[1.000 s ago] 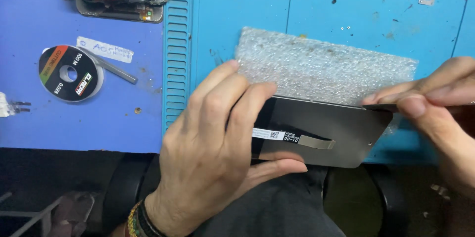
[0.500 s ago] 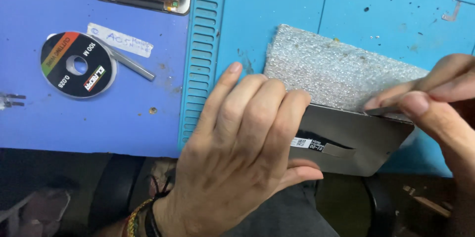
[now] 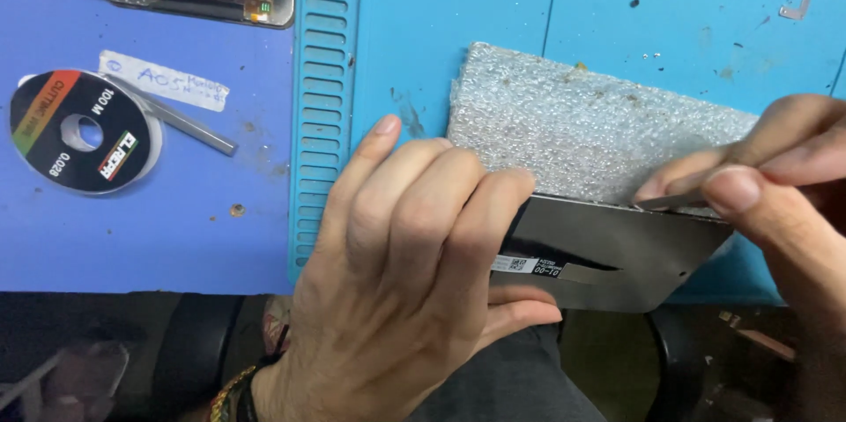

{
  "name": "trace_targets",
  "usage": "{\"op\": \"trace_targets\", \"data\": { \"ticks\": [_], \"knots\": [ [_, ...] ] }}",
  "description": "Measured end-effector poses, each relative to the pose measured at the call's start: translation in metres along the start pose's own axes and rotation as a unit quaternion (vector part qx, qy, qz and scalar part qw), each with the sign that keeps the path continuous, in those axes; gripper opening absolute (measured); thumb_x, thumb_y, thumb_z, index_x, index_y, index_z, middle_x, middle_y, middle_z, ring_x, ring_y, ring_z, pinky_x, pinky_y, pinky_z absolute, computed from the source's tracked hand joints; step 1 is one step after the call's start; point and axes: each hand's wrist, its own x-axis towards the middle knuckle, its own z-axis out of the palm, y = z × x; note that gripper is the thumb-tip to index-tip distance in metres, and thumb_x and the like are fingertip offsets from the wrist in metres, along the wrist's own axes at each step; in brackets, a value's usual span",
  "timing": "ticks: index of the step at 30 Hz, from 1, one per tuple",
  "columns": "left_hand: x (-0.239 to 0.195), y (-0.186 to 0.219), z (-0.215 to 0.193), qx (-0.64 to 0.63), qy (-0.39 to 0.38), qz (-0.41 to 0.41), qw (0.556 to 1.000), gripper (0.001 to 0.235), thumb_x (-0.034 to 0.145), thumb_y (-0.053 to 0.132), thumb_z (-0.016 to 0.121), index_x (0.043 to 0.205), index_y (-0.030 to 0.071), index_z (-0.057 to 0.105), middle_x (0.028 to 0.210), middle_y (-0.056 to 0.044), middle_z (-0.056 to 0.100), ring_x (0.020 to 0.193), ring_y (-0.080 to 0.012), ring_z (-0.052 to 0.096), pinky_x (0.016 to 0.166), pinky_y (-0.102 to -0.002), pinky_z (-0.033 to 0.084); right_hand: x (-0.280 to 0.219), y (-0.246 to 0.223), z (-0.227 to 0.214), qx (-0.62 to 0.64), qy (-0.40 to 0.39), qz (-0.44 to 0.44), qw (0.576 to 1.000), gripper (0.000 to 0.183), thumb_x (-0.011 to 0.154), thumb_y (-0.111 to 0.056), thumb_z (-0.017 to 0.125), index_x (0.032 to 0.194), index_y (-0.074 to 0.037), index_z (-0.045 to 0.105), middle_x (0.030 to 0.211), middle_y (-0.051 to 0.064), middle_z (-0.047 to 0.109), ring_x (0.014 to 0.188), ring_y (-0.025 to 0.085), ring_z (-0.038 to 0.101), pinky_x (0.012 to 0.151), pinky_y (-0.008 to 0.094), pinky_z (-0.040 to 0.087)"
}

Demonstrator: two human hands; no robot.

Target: Disassembling a smartphone screen from its frame using a metal pry tool

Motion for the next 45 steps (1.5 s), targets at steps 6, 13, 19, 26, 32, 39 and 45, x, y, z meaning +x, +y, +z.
{"op": "trace_targets", "data": {
  "ticks": [6, 13, 19, 26, 32, 39, 45],
  "knots": [
    [0.000, 0.001, 0.000, -0.006, 0.001, -0.003, 1.000, 0.065, 0.104, 0.059, 0.027, 0.133, 0.009, 0.056, 0.125, -0.008, 0.052, 0.121, -0.0236, 0.056, 0.120, -0.051, 0.053, 0.009, 0.016, -0.007, 0.020, -0.063, -0.067, 0.996, 0.009, 0.105, -0.012, 0.055, 0.108, -0.010, 0.046, 0.091, 0.008, 0.050, 0.088, 0.031, 0.085, 0.091, 0.040, 0.083],
    [-0.001, 0.002, -0.002, 0.004, -0.023, -0.013, 1.000, 0.070, 0.099, 0.072, 0.046, 0.134, 0.012, 0.054, 0.127, -0.005, 0.051, 0.123, -0.0225, 0.056, 0.121, -0.052, 0.053, 0.003, 0.027, -0.011, -0.021, -0.016, -0.038, 0.999, 0.015, 0.109, -0.012, 0.050, 0.107, -0.005, 0.037, 0.090, 0.010, 0.040, 0.082, 0.034, 0.075, 0.084, 0.043, 0.073],
    [0.000, 0.004, 0.000, 0.002, 0.008, -0.017, 1.000, 0.064, 0.105, 0.056, 0.020, 0.133, 0.011, 0.056, 0.126, -0.006, 0.053, 0.120, -0.0224, 0.057, 0.120, -0.052, 0.056, -0.002, 0.009, -0.005, -0.018, -0.012, -0.026, 0.999, 0.009, 0.111, -0.005, 0.048, 0.108, -0.004, 0.039, 0.093, 0.011, 0.042, 0.083, 0.030, 0.073, 0.097, 0.040, 0.076],
    [0.002, 0.005, -0.004, -0.019, -0.001, -0.007, 1.000, 0.064, 0.104, 0.057, 0.026, 0.132, 0.007, 0.055, 0.126, -0.010, 0.055, 0.120, -0.0281, 0.060, 0.121, -0.055, 0.053, 0.005, 0.034, -0.016, 0.004, -0.048, -0.074, 0.996, 0.012, 0.106, -0.012, 0.056, 0.112, -0.007, 0.047, 0.091, 0.011, 0.050, 0.091, 0.031, 0.082, 0.097, 0.042, 0.082],
    [0.004, 0.005, -0.008, -0.018, -0.008, 0.001, 1.000, 0.068, 0.101, 0.062, 0.035, 0.131, 0.005, 0.058, 0.125, -0.011, 0.054, 0.121, -0.0303, 0.059, 0.121, -0.056, 0.050, -0.001, 0.018, -0.009, 0.017, -0.014, -0.044, 0.999, 0.013, 0.110, -0.004, 0.051, 0.113, -0.007, 0.039, 0.088, 0.009, 0.043, 0.089, 0.030, 0.080, 0.096, 0.039, 0.076],
    [0.009, 0.008, -0.012, -0.010, -0.005, 0.013, 1.000, 0.071, 0.098, 0.065, 0.045, 0.126, 0.003, 0.063, 0.121, -0.012, 0.055, 0.119, -0.0315, 0.060, 0.117, -0.057, 0.051, 0.003, 0.004, -0.002, 0.095, -0.033, -0.089, 0.991, 0.026, 0.102, -0.001, 0.061, 0.109, -0.014, 0.039, 0.083, 0.005, 0.051, 0.086, 0.025, 0.082, 0.093, 0.038, 0.083],
    [0.009, 0.014, -0.010, -0.003, -0.013, 0.001, 1.000, 0.074, 0.097, 0.065, 0.038, 0.126, 0.002, 0.063, 0.120, -0.012, 0.054, 0.118, -0.0316, 0.060, 0.116, -0.058, 0.050, 0.000, -0.007, 0.000, 0.046, -0.001, -0.048, 0.998, 0.024, 0.105, 0.008, 0.058, 0.090, 0.004, 0.040, 0.085, 0.019, 0.057, 0.088, 0.032, 0.082, 0.093, 0.039, 0.075]
  ]
}}
